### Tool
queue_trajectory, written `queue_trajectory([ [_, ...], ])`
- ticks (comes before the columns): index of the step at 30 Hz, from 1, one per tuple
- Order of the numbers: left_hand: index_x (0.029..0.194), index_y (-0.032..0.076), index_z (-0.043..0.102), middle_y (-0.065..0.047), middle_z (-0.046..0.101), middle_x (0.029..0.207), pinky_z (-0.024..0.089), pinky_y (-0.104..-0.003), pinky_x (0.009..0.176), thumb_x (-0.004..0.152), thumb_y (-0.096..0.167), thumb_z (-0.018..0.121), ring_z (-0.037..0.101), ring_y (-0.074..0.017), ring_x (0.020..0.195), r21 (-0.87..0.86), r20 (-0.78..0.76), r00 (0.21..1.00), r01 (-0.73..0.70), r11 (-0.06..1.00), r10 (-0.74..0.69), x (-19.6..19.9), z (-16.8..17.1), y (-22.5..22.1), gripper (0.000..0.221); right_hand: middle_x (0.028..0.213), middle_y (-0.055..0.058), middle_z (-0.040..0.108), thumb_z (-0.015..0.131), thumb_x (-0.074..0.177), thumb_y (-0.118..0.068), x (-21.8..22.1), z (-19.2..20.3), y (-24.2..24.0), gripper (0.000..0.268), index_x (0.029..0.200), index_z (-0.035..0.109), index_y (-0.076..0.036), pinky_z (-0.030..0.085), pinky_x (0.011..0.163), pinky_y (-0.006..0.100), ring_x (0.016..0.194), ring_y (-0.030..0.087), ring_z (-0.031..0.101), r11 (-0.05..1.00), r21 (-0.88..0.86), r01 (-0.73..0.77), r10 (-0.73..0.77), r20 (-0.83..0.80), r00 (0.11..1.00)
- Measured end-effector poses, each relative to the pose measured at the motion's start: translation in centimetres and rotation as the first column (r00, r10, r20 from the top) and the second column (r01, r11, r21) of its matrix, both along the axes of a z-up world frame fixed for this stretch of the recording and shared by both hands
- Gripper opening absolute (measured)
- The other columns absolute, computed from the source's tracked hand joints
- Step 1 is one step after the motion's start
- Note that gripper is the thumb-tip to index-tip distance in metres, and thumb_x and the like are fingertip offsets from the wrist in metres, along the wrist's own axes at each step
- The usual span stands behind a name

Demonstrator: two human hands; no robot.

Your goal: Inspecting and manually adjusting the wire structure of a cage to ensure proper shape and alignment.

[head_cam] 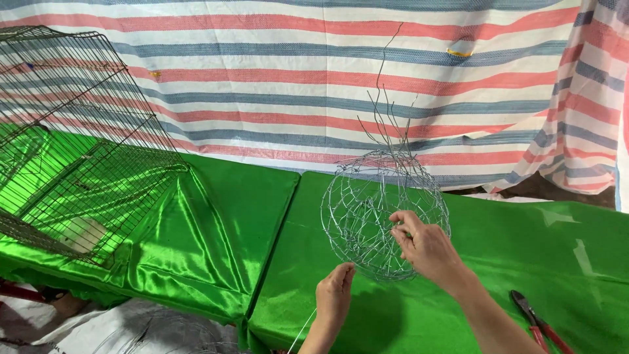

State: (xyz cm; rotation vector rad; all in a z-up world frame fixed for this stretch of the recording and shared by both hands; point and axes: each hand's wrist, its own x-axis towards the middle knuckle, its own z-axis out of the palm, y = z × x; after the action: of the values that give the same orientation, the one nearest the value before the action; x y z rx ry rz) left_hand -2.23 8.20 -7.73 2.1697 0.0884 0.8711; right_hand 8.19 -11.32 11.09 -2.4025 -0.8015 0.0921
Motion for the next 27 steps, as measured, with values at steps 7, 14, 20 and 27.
queue_trajectory([
  [7, 0.107, 0.009, 0.076, -0.010, 0.076, 0.094, 0.066, -0.034, 0.057, 0.099, 0.019, 0.065, 0.074, -0.0219, 0.072, 0.074, 0.046, 0.997, 0.051, 0.996, -0.055, -0.2, -0.4, 0.7, 0.017, 0.080, 0.011, 0.078, 0.055, 0.105, -0.014, 0.6, -1.3, -0.5, 0.033, 0.137, 0.056, -0.011, 0.065, 0.034, 0.017, 0.048, 0.012, 0.079, 0.999, 0.023, -0.037, 0.035, 0.090, 0.995],
  [14, 0.103, 0.019, 0.078, 0.001, 0.071, 0.066, 0.052, -0.027, 0.043, 0.101, 0.033, 0.063, 0.062, -0.0134, 0.054, 0.129, -0.054, 0.997, -0.044, 0.991, 0.052, 0.5, -1.0, 0.7, 0.021, 0.073, 0.011, 0.076, 0.057, 0.104, -0.010, 1.0, -1.8, -0.1, 0.035, 0.138, 0.056, -0.005, 0.056, 0.027, 0.016, 0.035, 0.009, 0.063, 0.997, -0.001, -0.074, 0.071, 0.267, 0.961],
  [20, 0.091, 0.011, 0.075, -0.003, 0.073, 0.066, 0.056, -0.029, 0.046, 0.103, 0.027, 0.061, 0.067, -0.0174, 0.057, 0.024, -0.097, 0.995, 0.013, 1.000, -0.011, 0.4, -0.8, -0.1, 0.024, 0.100, 0.009, 0.076, 0.057, 0.104, -0.020, 1.2, -1.4, -0.3, 0.021, 0.123, 0.056, -0.011, 0.068, 0.040, 0.022, 0.050, 0.012, 0.078, 0.999, 0.010, 0.037, -0.037, 0.086, 0.996],
  [27, 0.088, 0.012, 0.073, 0.000, 0.067, 0.057, 0.055, -0.024, 0.041, 0.108, 0.031, 0.056, 0.062, -0.0131, 0.047, 0.085, -0.128, 0.992, 0.020, 0.996, -0.009, 0.6, -1.9, -0.6, 0.032, 0.109, 0.005, 0.052, 0.068, 0.094, -0.029, 2.1, -0.7, 0.2, 0.015, 0.104, 0.068, -0.018, 0.066, 0.088, 0.044, 0.109, 0.025, 0.056, 0.964, -0.191, 0.184, -0.109, 0.350, 0.931],
])
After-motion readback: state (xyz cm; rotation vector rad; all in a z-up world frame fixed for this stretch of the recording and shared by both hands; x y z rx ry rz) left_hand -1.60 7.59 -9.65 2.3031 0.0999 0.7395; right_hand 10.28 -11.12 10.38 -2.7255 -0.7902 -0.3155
